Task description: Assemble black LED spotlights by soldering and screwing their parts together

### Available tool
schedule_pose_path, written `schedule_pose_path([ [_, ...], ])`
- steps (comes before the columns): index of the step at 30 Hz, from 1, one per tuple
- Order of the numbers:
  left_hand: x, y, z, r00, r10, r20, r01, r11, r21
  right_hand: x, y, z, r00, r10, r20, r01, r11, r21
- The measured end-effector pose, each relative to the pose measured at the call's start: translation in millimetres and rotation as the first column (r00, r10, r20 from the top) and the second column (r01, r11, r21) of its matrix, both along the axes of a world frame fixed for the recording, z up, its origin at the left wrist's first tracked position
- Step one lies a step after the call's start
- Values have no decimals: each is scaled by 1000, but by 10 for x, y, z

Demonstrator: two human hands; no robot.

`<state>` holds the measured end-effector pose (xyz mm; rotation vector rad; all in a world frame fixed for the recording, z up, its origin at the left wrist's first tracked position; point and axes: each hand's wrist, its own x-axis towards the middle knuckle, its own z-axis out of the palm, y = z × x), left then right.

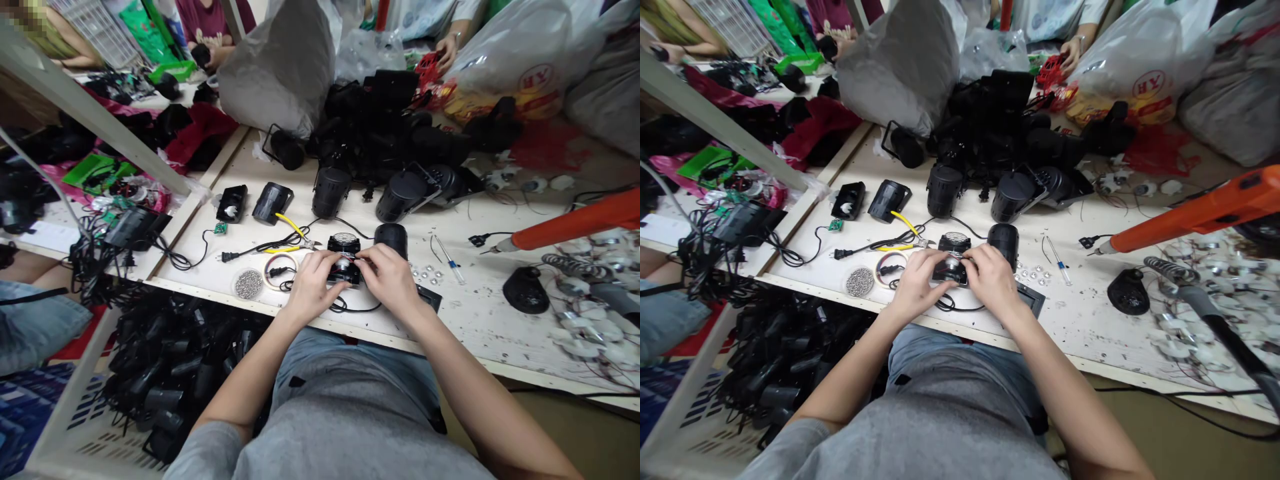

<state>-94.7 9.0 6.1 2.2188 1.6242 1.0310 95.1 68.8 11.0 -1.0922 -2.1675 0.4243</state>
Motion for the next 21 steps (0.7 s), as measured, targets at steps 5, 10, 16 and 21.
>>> schedule_pose_path([
  [5, 16, 37, -26, 1000, 1, -10, -1, 1000, 23, -62, 76, -13, 996, 47, 73, -49, 998, 27],
  [10, 4, 56, -35, 999, -18, -30, 19, 998, 52, -34, 157, -4, 985, 103, 137, -110, 993, 40],
  [16, 20, 74, -55, 999, -23, -33, 25, 997, 70, -19, 208, 28, 954, 176, 242, -194, 980, 52],
  [21, 13, 84, -67, 998, -38, -42, 41, 997, 68, -63, 199, 22, 938, 187, 292, -215, 974, 67],
])
